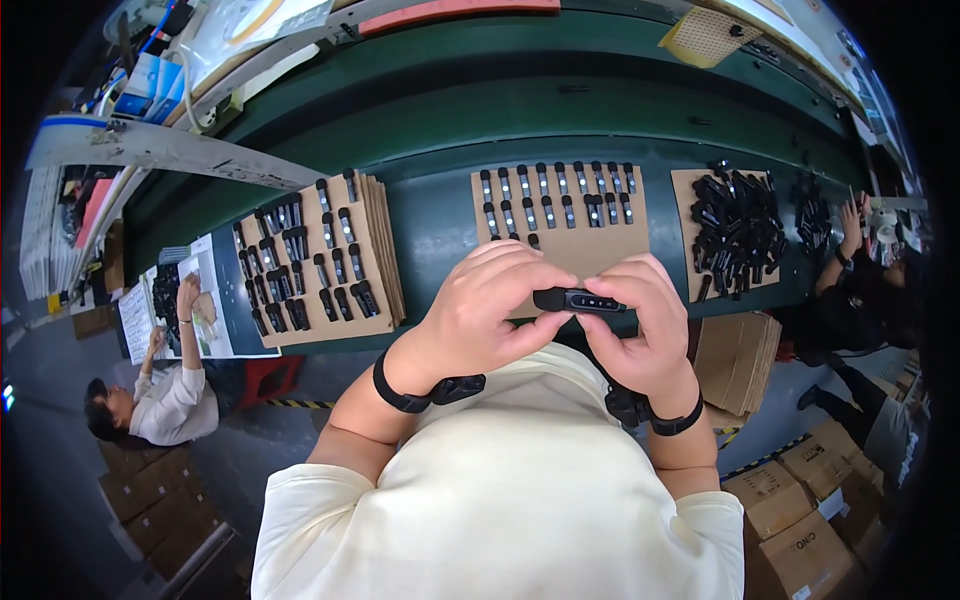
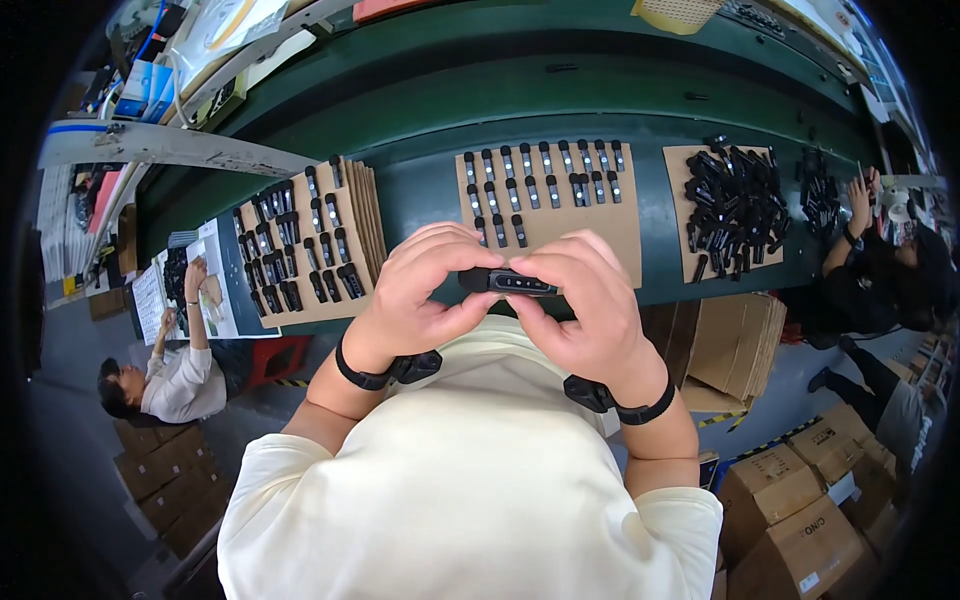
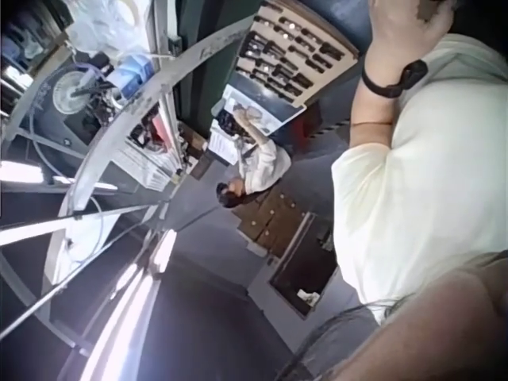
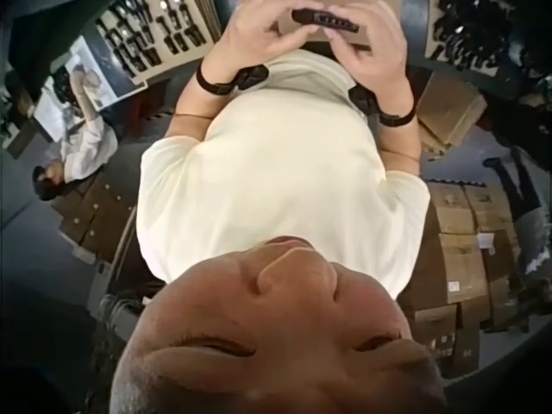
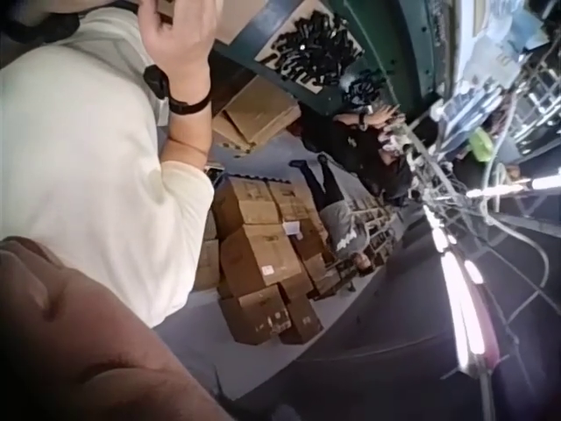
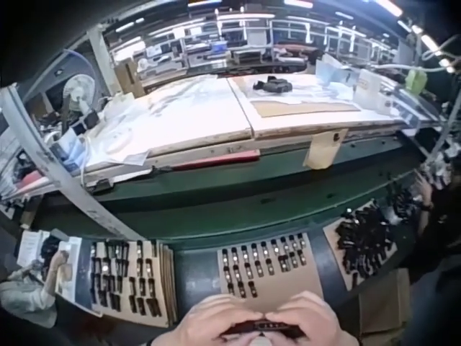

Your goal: The person picks up a microphone from a pile, turns it over by hand, and places it onto a cardboard sheet, repeating the process to arrange them in rows.

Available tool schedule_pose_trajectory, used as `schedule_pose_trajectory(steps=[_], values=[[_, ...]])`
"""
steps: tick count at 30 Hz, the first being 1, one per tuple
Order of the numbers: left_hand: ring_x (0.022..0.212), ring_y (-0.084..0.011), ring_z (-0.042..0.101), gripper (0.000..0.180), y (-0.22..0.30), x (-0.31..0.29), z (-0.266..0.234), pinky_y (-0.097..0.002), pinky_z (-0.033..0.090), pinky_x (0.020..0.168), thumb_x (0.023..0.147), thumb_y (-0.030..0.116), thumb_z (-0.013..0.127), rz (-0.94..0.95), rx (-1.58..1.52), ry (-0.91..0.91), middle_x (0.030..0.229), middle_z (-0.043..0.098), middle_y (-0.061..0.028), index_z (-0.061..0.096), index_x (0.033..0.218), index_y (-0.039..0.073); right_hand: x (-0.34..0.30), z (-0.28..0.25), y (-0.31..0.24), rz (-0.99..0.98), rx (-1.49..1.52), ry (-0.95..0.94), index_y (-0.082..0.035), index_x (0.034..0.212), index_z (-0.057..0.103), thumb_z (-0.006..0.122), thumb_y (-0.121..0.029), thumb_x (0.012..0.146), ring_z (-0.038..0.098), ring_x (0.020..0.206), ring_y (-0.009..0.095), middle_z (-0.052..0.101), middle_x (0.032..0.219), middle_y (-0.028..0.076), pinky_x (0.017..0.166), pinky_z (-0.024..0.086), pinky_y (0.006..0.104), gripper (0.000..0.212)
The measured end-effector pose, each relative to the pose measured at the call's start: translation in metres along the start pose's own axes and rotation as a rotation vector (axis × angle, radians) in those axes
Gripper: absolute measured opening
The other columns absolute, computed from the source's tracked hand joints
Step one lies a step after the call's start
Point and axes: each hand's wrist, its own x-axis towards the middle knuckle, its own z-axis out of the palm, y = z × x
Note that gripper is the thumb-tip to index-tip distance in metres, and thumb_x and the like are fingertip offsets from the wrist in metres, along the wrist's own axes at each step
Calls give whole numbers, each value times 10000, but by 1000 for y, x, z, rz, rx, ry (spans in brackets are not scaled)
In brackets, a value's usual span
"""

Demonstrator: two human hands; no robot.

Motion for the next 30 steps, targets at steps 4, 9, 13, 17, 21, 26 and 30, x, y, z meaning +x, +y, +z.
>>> schedule_pose_trajectory(steps=[4, 9, 13, 17, 21, 26, 30], values=[[832, -302, 645, 338, 2, -13, -12, -404, 506, 834, 674, 48, 764, 43, 4, -6, 923, 687, -101, 655, 992, 15, -4, 14, -15, -11, -21, 15, 4, 1003, 605, 726, 46, 680, 580, 721, 251, 634, 841, 129, 670, 451, 326, 348], [770, -285, 631, 321, 6, -21, -20, -382, 502, 770, 673, 49, 767, 91, 0, 9, 848, 660, -99, 648, 970, 29, -7, 25, -29, -12, -44, 25, -2, 998, 606, 727, 57, 668, 581, 711, 249, 635, 833, 126, 666, 451, 323, 357], [752, -264, 626, 294, 16, -21, -26, -355, 498, 742, 700, 55, 760, -32, -113, 31, 850, 651, -92, 645, 970, 32, -6, 28, -32, -7, -55, 34, -11, 995, 610, 731, 55, 664, 584, 727, 250, 633, 848, 131, 673, 450, 324, 359], [817, -238, 624, 268, 9, -28, -30, -324, 486, 780, 761, 74, 737, -221, -285, -9, 926, 657, -98, 650, 1009, 18, -4, 28, -29, -5, -82, 36, -13, 991, 611, 733, 35, 676, 567, 725, 237, 621, 860, 119, 678, 448, 313, 340], [847, -225, 618, 258, -1, -28, -29, -309, 478, 799, 792, 70, 721, -216, -299, -42, 954, 652, -105, 653, 1035, 15, 2, 25, -42, 289, -9, -30, -7, 991, 609, 722, 8, 716, 543, 720, 203, 605, 866, 103, 681, 444, 291, 298], [851, -214, 612, 251, -18, -25, -21, -313, 484, 799, 794, 41, 705, -187, -255, -100, 958, 640, -108, 649, 1037, 11, -6, 29, -11, 300, -20, -206, 0, 998, 607, 701, -24, 771, 514, 678, 169, 597, 860, 84, 651, 441, 270, 246], [851, -216, 619, 220, -49, -29, -10, -317, 495, 798, 806, 22, 681, -337, -114, -73, 942, 635, -114, 643, 1022, -5, -19, 40, 30, 732, 7, -274, 6, 979, 603, 680, -45, 814, 530, 659, 152, 599, 831, 72, 633, 455, 263, 190]])
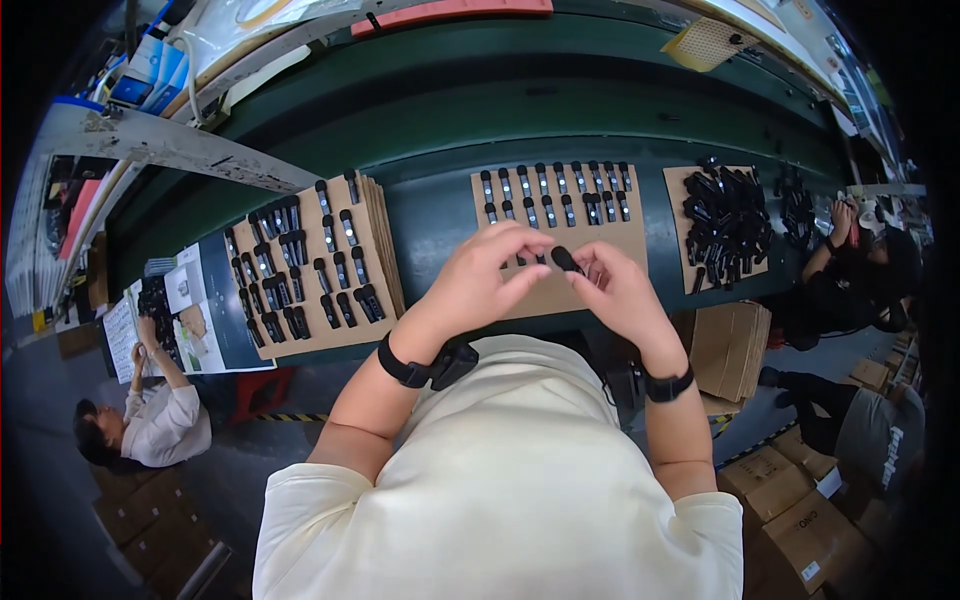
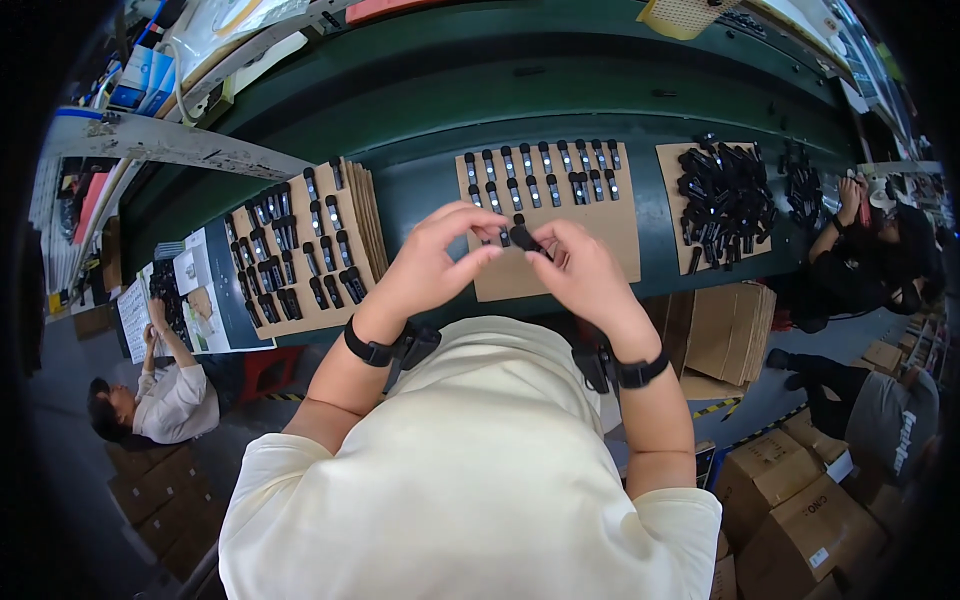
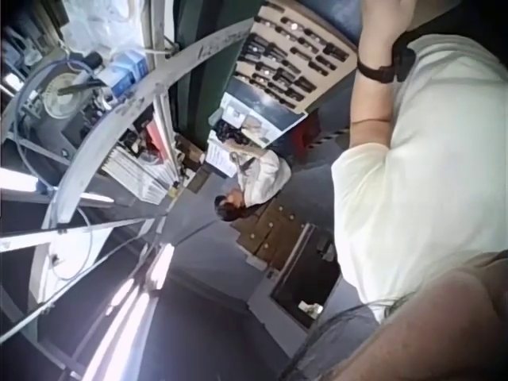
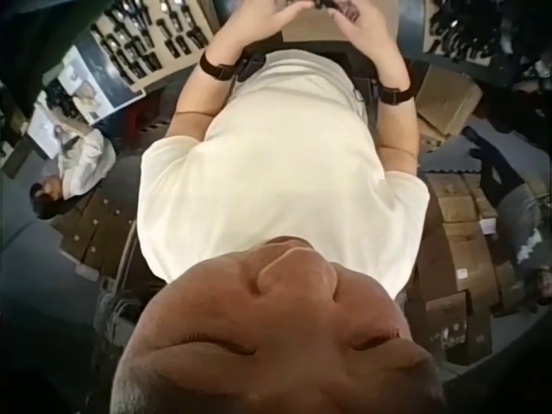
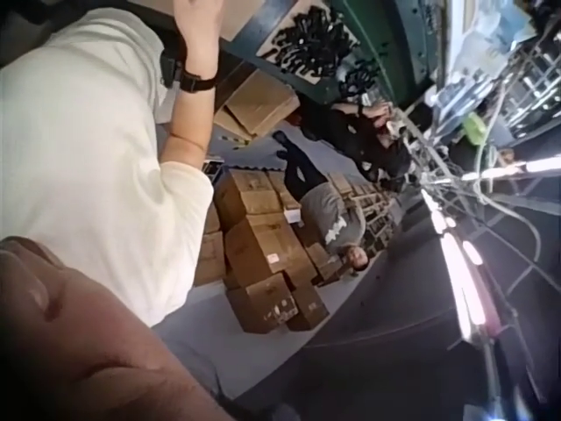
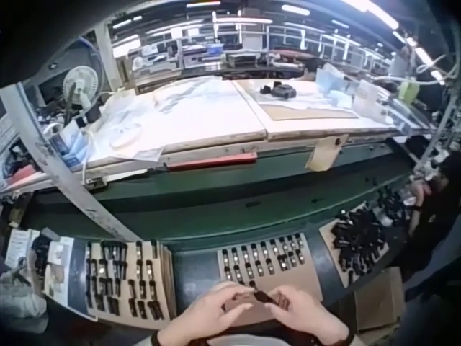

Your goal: The person picks up a microphone from a pile, turns it over by hand, and places it onto a cardboard sheet, repeating the process to arrange them in rows.

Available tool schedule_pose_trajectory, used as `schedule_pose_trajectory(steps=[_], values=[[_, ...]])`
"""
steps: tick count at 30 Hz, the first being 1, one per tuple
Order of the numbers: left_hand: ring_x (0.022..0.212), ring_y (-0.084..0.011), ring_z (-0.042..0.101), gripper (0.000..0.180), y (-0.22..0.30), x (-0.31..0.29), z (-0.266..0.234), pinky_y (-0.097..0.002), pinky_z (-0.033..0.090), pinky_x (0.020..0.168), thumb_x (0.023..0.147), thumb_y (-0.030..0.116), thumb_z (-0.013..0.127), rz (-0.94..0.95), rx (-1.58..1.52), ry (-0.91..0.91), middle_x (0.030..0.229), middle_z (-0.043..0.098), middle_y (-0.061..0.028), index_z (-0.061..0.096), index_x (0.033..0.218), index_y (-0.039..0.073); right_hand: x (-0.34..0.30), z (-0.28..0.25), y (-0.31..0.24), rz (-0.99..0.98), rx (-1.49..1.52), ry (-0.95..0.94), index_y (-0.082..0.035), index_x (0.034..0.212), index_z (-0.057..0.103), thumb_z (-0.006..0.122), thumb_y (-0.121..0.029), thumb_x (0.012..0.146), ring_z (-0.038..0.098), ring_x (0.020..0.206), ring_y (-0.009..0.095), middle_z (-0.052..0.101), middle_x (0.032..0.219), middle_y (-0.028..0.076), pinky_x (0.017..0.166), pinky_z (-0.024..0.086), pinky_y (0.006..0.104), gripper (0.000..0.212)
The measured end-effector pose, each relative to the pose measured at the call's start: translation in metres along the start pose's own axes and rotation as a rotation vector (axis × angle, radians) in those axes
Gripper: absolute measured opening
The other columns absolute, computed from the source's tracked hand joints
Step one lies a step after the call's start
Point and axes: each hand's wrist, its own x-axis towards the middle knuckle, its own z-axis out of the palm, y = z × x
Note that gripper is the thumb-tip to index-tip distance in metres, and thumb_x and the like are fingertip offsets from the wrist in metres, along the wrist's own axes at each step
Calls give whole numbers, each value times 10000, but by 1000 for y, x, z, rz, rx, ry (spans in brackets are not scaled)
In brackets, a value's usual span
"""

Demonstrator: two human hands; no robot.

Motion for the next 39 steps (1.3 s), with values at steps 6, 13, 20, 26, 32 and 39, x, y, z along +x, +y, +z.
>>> schedule_pose_trajectory(steps=[6, 13, 20, 26, 32, 39], values=[[851, -219, 637, 180, -50, -1, -3, -315, 509, 786, 837, 37, 657, -192, 98, 70, 927, 635, -125, 639, 1008, -15, 39, 50, 145, 335, -130, -3, -12, 944, 615, 705, -196, 808, 653, 789, 261, 676, 873, 126, 725, 521, 352, 247], [840, -213, 647, 170, -87, -6, -10, -307, 512, 763, 854, 55, 647, -327, 230, 39, 922, 640, -126, 640, 1008, -15, 66, 81, 183, 493, -377, 14, -36, 975, 610, 683, -274, 822, 650, 895, 356, 674, 914, 164, 779, 521, 429, 293], [801, -239, 654, 137, -106, 12, -14, -332, 519, 730, 848, 81, 647, -362, 185, 115, 893, 654, -121, 651, 965, 9, 77, 92, 206, 454, -369, 90, -23, 948, 602, 695, -271, 818, 642, 897, 379, 664, 902, 197, 776, 517, 436, 295], [804, -173, 642, 150, -126, 53, -19, -285, 509, 724, 873, 70, 641, -352, 141, 133, 899, 667, -113, 644, 997, -13, 77, 80, 199, 444, -382, 98, -13, 938, 613, 703, -274, 819, 643, 897, 376, 657, 933, 206, 762, 516, 429, 301], [772, -146, 635, 141, -173, 109, -30, -269, 507, 698, 885, 77, 629, -402, 127, 192, 856, 674, -99, 641, 993, -13, 109, 0, 204, 180, -375, 238, -42, 954, 633, 679, -228, 843, 640, 824, 358, 649, 924, 175, 729, 515, 417, 222], [780, -224, 664, 150, -243, 169, -45, -334, 527, 739, 863, 115, 613, -407, 241, 238, 845, 680, -118, 649, 959, 6, 196, -121, 259, 155, -630, 363, -42, 1052, 599, 669, -143, 824, 604, 934, 380, 603, 1066, 185, 809, 500, 425, 259]])
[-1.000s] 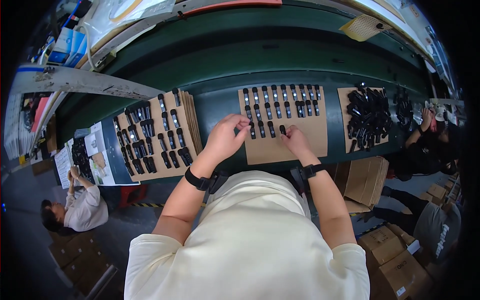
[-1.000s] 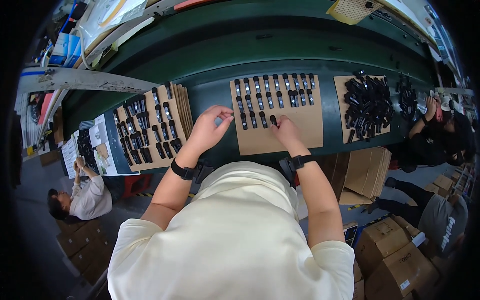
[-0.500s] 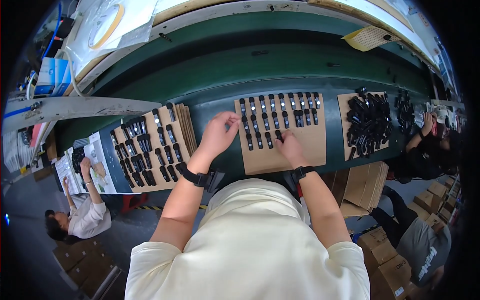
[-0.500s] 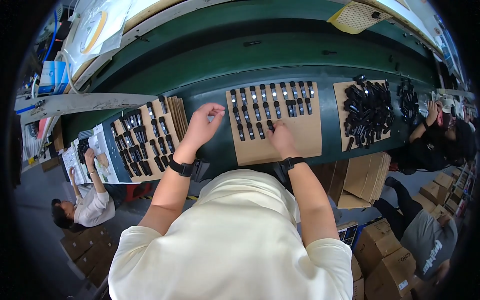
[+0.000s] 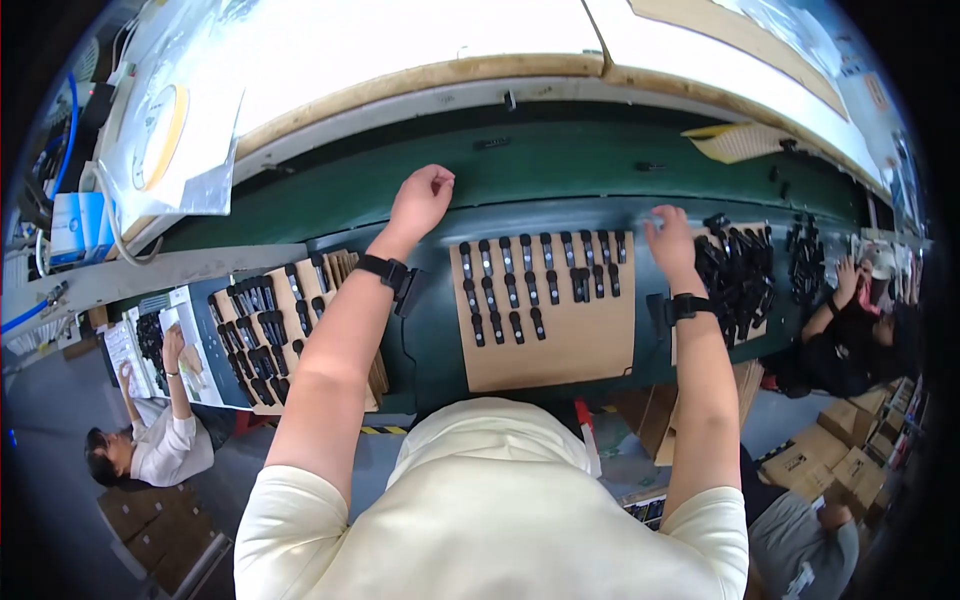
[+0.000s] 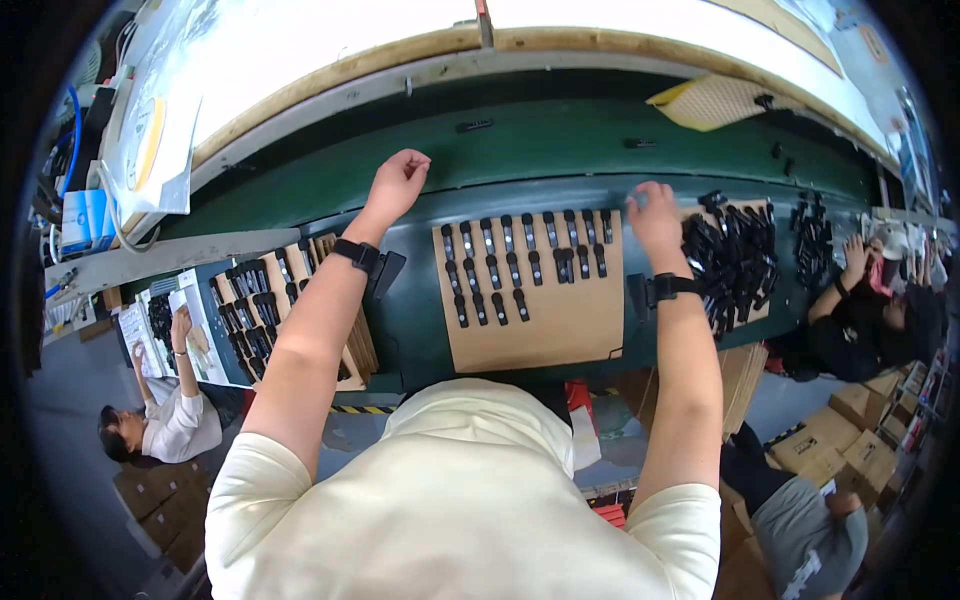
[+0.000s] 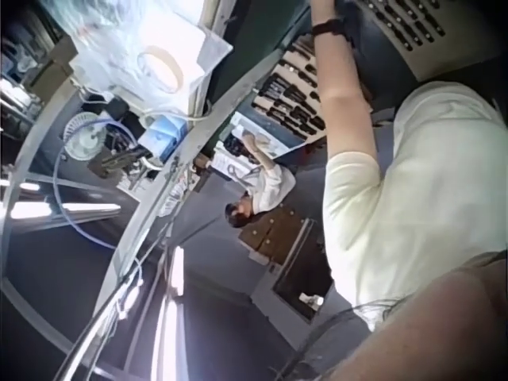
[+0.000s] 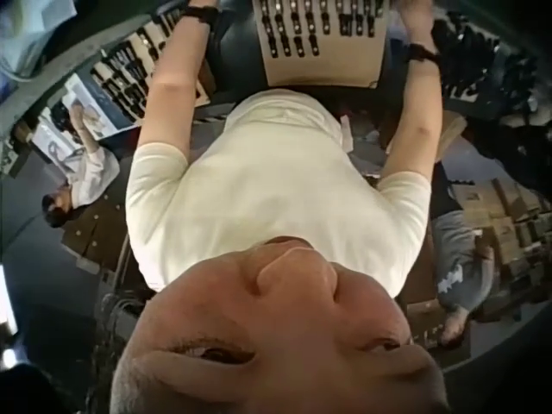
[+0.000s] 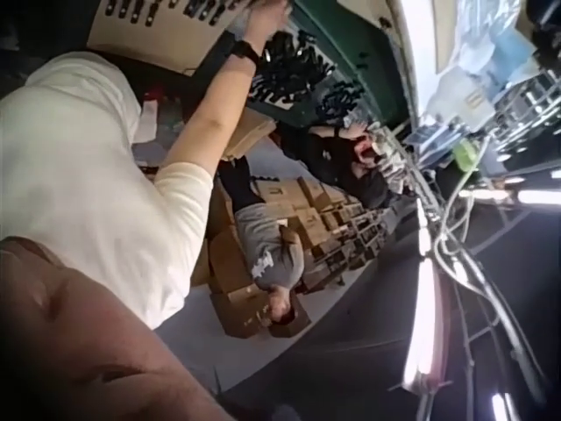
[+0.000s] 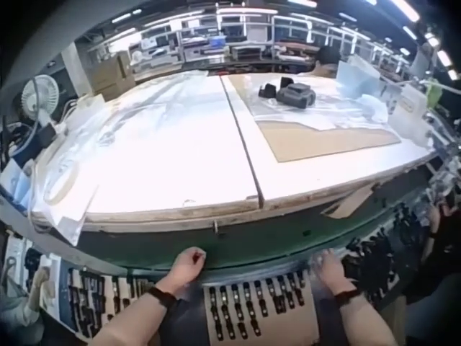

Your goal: The person picks up a microphone from a pile, turns it over by hand, and places it onto a cardboard sheet, repeating the process to arrange them in rows.

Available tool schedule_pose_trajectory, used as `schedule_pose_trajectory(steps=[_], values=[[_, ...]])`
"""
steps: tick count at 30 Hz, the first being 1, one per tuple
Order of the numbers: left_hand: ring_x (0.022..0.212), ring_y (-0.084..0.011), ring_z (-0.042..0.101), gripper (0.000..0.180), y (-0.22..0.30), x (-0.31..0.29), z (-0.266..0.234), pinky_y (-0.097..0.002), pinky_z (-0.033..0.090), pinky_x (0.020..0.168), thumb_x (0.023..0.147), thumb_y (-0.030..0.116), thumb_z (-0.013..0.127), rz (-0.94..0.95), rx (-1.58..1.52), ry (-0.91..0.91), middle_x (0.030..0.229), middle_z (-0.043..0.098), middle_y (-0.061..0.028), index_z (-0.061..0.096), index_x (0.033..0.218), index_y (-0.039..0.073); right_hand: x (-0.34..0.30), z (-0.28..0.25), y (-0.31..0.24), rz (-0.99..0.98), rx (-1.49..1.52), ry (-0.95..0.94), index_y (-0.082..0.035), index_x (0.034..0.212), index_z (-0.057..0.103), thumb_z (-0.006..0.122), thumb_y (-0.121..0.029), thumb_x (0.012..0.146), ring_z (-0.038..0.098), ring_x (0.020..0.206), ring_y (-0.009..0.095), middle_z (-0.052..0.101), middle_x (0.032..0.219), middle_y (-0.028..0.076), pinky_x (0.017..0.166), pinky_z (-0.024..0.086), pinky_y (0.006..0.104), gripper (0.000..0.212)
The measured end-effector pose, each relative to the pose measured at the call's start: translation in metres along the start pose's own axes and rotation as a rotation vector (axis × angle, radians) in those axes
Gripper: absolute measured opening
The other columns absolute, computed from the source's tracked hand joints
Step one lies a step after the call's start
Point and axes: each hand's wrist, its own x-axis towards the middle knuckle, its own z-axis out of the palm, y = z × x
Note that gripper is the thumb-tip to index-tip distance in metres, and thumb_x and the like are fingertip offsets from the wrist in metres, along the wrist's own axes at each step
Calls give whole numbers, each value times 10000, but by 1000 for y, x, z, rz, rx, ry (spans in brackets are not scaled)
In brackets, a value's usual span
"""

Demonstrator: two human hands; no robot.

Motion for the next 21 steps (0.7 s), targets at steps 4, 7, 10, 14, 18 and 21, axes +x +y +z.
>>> schedule_pose_trajectory(steps=[4, 7, 10, 14, 18, 21], values=[[796, -241, 658, 156, -14, 37, 21, -360, 527, 748, 864, 135, 618, 10, 92, -36, 886, 678, -109, 649, 962, 18, 41, -1, 40, -168, -22, 105, -58, 1163, 572, 667, -136, 818, 557, 1041, 406, 560, 1175, 192, 899, 471, 429, 367], [810, -229, 649, 157, -101, 62, 41, -360, 526, 747, 869, 134, 626, 228, 361, 113, 921, 673, -93, 645, 976, 21, 72, 13, 32, -215, -8, 56, -75, 1235, 544, 671, -168, 828, 512, 1128, 399, 526, 1240, 212, 954, 443, 444, 436], [821, -196, 636, 161, -168, 96, 54, -339, 523, 743, 877, 117, 636, 690, 832, 388, 948, 665, -68, 636, 1005, 19, 105, 52, 51, -272, -67, 38, -84, 1291, 521, 661, -184, 848, 478, 1193, 392, 479, 1318, 218, 991, 420, 443, 475], [823, -200, 636, 177, -155, 84, 66, -340, 523, 755, 875, 135, 644, 658, 717, 314, 963, 660, -73, 632, 1016, 28, 113, 113, 131, -263, -302, -113, -97, 1355, 465, 589, -208, 899, 420, 1261, 382, 386, 1431, 199, 1031, 372, 451, 485], [824, -204, 636, 195, -132, 75, 66, -340, 522, 767, 873, 153, 651, 596, 620, 262, 977, 655, -78, 627, 1028, 37, 131, 140, 153, -278, -414, -659, -147, 1458, 323, 402, -305, 988, 283, 1365, 370, 258, 1521, 152, 1110, 252, 552, 501], [825, -207, 636, 208, -113, 66, 76, -340, 521, 777, 872, 166, 656, 571, 534, 190, 988, 651, -81, 624, 1037, 44, 122, 118, 169, -236, -452, -938, -173, 1509, 253, 309, -354, 1033, 214, 1417, 365, 194, 1566, 128, 1149, 191, 601, 513]])
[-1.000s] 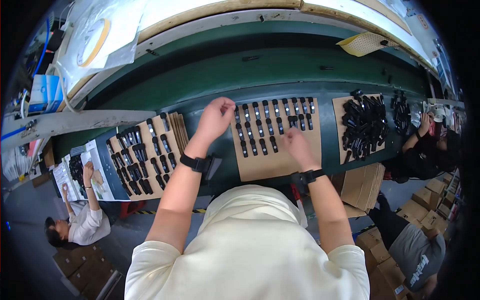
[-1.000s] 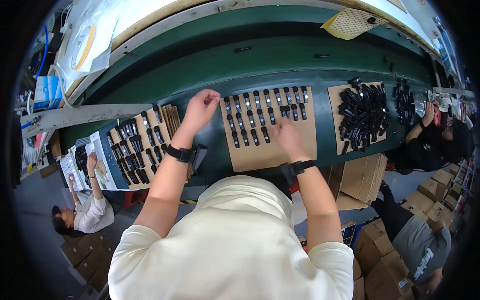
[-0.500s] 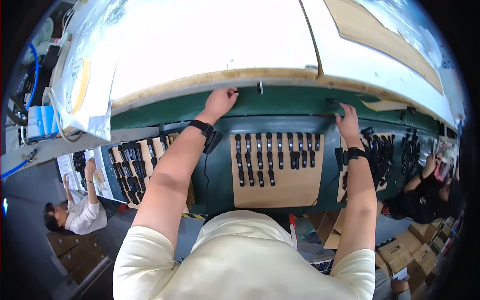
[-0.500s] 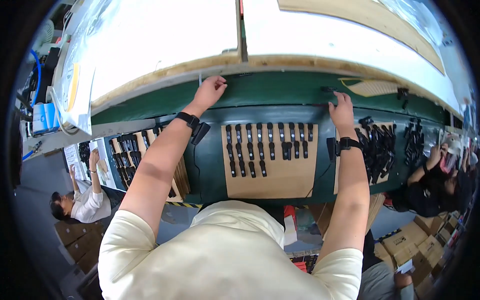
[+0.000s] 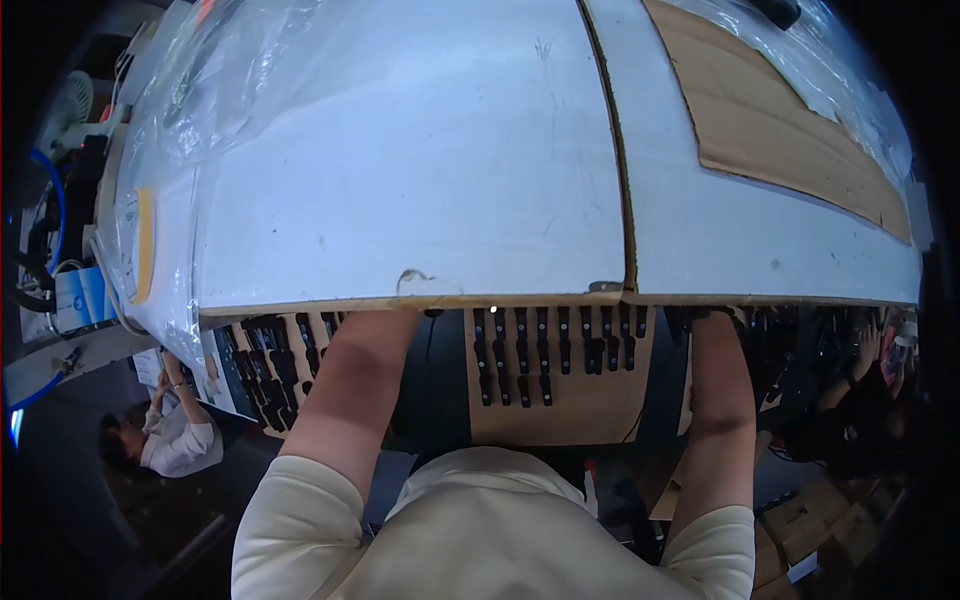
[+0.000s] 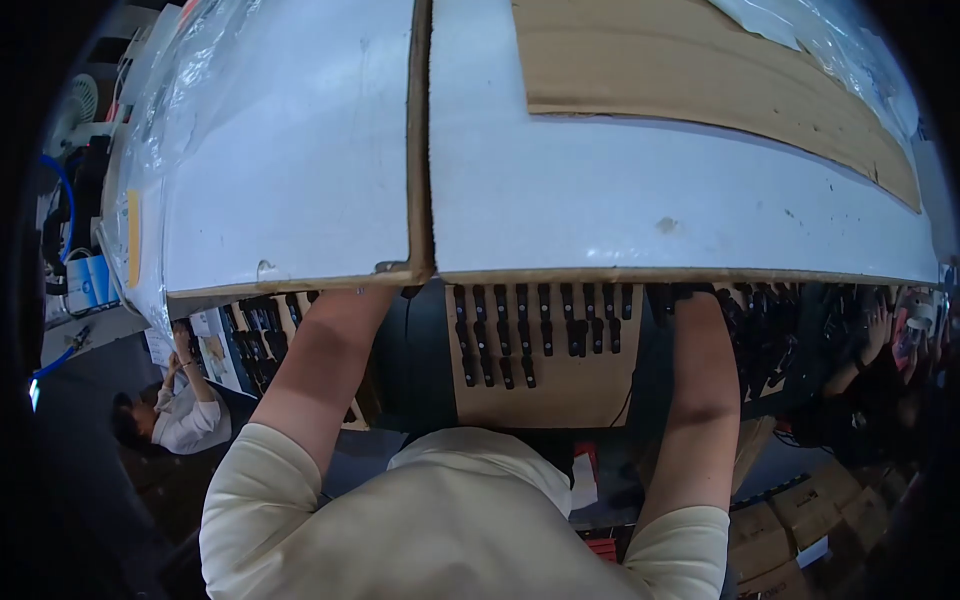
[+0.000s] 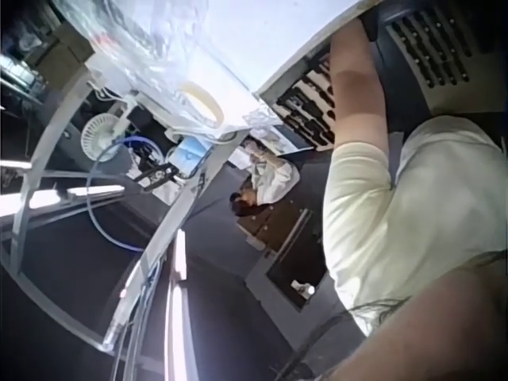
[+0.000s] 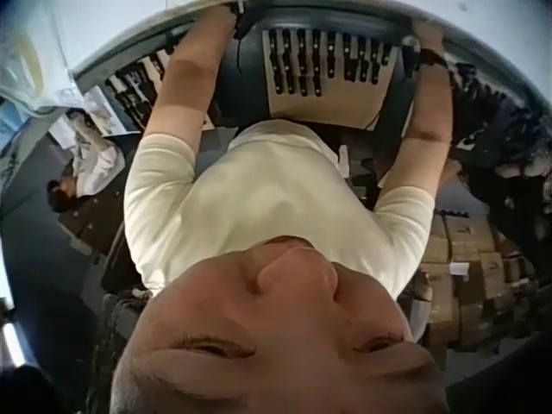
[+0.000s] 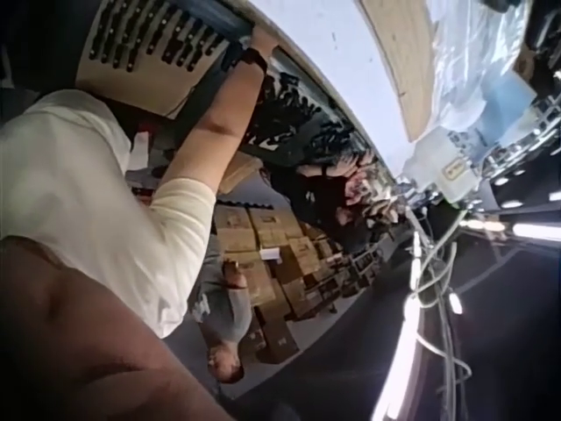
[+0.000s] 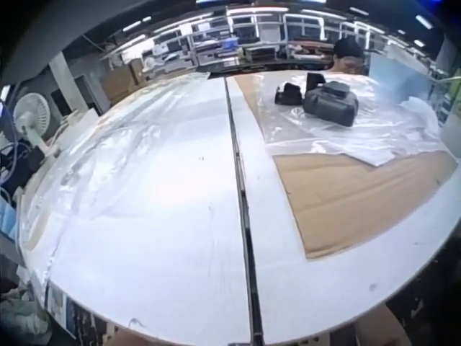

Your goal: The person picks up a microphone from a pile, turns it over by hand, and places it onto a cardboard sheet, repeating the process to arrange them in rows.

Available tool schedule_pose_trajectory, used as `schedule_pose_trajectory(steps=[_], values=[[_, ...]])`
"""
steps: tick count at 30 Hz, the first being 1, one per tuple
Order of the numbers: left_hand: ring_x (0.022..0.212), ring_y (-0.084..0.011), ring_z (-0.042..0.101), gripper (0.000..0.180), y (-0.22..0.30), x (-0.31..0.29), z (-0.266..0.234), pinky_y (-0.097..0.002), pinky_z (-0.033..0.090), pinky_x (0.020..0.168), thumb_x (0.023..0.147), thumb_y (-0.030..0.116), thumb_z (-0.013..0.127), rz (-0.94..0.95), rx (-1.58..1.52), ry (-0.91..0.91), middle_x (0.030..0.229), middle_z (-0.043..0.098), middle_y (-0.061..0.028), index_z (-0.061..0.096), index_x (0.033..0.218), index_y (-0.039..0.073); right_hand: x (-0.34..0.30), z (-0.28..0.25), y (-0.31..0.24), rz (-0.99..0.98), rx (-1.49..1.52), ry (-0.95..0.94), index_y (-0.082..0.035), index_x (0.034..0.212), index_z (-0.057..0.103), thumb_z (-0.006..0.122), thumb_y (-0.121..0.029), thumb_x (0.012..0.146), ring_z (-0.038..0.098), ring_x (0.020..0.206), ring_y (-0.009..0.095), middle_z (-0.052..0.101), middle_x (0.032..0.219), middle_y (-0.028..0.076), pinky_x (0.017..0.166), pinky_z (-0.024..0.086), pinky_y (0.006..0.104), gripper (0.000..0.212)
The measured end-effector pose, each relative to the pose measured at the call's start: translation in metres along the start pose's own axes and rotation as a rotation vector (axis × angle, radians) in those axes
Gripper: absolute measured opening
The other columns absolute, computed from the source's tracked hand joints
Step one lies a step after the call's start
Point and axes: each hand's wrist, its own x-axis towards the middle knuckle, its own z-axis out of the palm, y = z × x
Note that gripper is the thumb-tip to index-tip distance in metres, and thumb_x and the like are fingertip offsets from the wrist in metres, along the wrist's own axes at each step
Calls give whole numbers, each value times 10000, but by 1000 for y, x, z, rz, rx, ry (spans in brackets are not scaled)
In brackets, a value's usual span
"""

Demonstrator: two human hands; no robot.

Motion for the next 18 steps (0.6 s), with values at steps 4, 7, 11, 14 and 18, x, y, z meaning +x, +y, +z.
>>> schedule_pose_trajectory(steps=[4, 7, 11, 14, 18], values=[[826, -211, 636, 227, 1, -15, -51, -341, 521, 789, 869, 184, 663, -122, -24, -40, 1002, 646, -86, 620, 1049, 53, -84, -81, -139, 213, 251, 669, -41, 1259, 544, 658, -235, 882, 525, 1191, 326, 517, 1307, 217, 981, 438, 404, 439], [826, -213, 636, 236, 39, 8, -73, -341, 520, 795, 868, 193, 666, -128, -98, -44, 1009, 644, -89, 617, 1055, 57, -154, -100, -186, 56, 818, 750, -22, 1106, 625, 690, -198, 870, 637, 976, 262, 646, 1096, 152, 833, 500, 318, 302], [830, -155, 601, 262, 121, 10, -165, -310, 495, 884, 954, 147, 562, -571, -567, -232, 928, 600, -42, 530, 1202, 69, -250, -95, -272, -134, 1000, 940, -10, 1069, 631, 713, -89, 838, 629, 889, 182, 657, 1006, 109, 786, 497, 278, 257], [824, -127, 616, 182, 164, -20, -208, -267, 502, 782, 919, 104, 606, -712, -1047, -20, 931, 618, -72, 573, 1080, 27, -293, -92, -318, -189, 1285, 792, 8, 1064, 628, 705, -43, 825, 598, 874, 142, 642, 990, 86, 783, 479, 254, 256], [731, -152, 535, 137, 217, -40, -261, -299, 487, 748, 954, 95, 509, -904, -1570, 122, 813, 535, -45, 527, 1070, 25, -337, -84, -360, -331, 1347, 763, 3, 1052, 634, 719, 1, 790, 590, 848, 140, 629, 962, 64, 761, 475, 249, 275]])
